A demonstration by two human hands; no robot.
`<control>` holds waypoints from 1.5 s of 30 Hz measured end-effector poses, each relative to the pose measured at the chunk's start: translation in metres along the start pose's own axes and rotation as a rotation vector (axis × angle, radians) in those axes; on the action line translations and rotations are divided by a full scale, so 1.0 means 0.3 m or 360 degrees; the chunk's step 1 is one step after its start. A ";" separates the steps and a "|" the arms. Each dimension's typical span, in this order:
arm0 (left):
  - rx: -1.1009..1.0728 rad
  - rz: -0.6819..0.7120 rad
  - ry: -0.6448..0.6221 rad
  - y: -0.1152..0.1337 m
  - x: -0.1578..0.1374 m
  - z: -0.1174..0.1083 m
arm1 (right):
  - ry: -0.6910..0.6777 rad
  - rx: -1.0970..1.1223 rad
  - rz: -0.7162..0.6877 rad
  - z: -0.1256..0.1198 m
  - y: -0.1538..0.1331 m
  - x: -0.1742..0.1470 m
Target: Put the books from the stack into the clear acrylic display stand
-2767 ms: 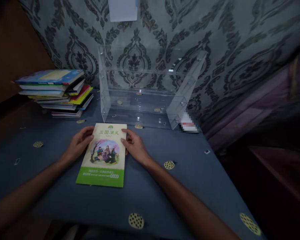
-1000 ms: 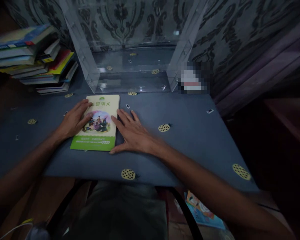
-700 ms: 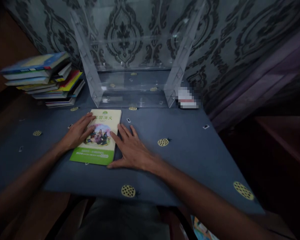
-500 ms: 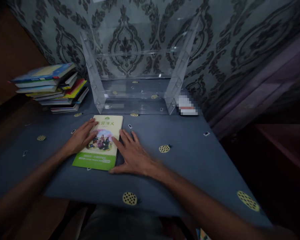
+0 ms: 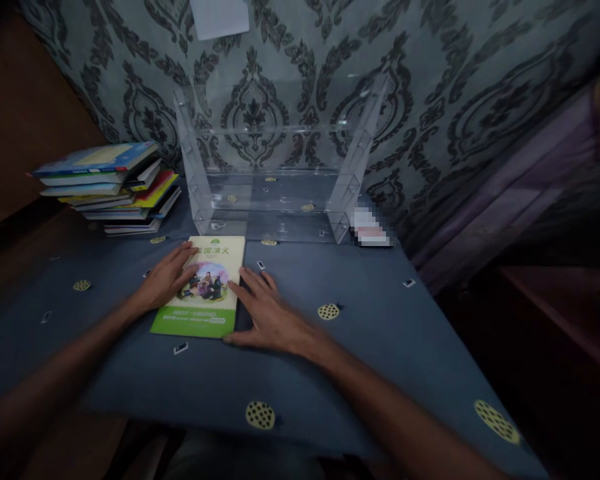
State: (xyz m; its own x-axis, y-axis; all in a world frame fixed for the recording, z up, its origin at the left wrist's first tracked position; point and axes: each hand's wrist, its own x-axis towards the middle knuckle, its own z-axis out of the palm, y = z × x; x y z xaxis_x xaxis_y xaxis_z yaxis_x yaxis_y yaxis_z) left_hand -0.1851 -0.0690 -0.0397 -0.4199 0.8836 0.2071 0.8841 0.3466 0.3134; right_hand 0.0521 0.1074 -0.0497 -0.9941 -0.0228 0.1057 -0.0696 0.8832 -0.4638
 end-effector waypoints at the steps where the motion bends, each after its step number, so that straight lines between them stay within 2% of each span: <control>1: 0.0021 0.0009 0.0009 -0.004 0.002 0.004 | 0.0007 0.0010 -0.0004 0.002 0.003 -0.001; 5: 0.0159 0.0072 0.0056 -0.003 0.004 0.005 | 0.0038 0.0006 -0.0005 -0.004 0.001 -0.009; 8: 0.0377 0.0103 0.0055 0.028 0.002 -0.003 | 0.0041 0.0001 -0.0008 -0.022 0.002 -0.004; 11: 0.0456 0.0197 -0.0003 0.101 -0.010 0.001 | 0.0082 -0.0017 0.0001 -0.041 0.027 0.038; 17: 0.0344 0.0523 -0.0167 0.317 -0.076 0.038 | 0.0287 -0.0140 0.0119 -0.053 0.132 0.216; 21: 0.0362 0.0555 -0.0214 0.376 -0.098 0.033 | 0.0453 -0.0153 0.0113 -0.040 0.179 0.276; 27: 0.0342 0.0544 -0.0213 0.352 -0.130 0.007 | 0.0520 -0.0125 0.0023 -0.018 0.187 0.266; 33: 0.0333 0.0562 -0.0226 0.300 -0.194 -0.024 | 0.0498 0.0035 -0.0091 -0.008 0.157 0.250; 39: 0.0375 0.0565 -0.0299 0.217 -0.254 -0.084 | 0.0519 0.0185 -0.0142 -0.008 0.063 0.185; 45: 0.0568 0.0330 -0.0100 0.210 -0.237 -0.080 | 0.0454 0.0317 -0.0226 -0.016 -0.043 0.105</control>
State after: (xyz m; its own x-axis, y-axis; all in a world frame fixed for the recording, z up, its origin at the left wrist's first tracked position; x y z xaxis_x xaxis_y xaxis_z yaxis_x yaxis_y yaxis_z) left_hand -0.1045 -0.1177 -0.0125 -0.2218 0.9598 0.1718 0.9689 0.2369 -0.0721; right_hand 0.0220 0.0975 -0.0361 -0.9122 0.0175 0.4093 -0.2481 0.7714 -0.5860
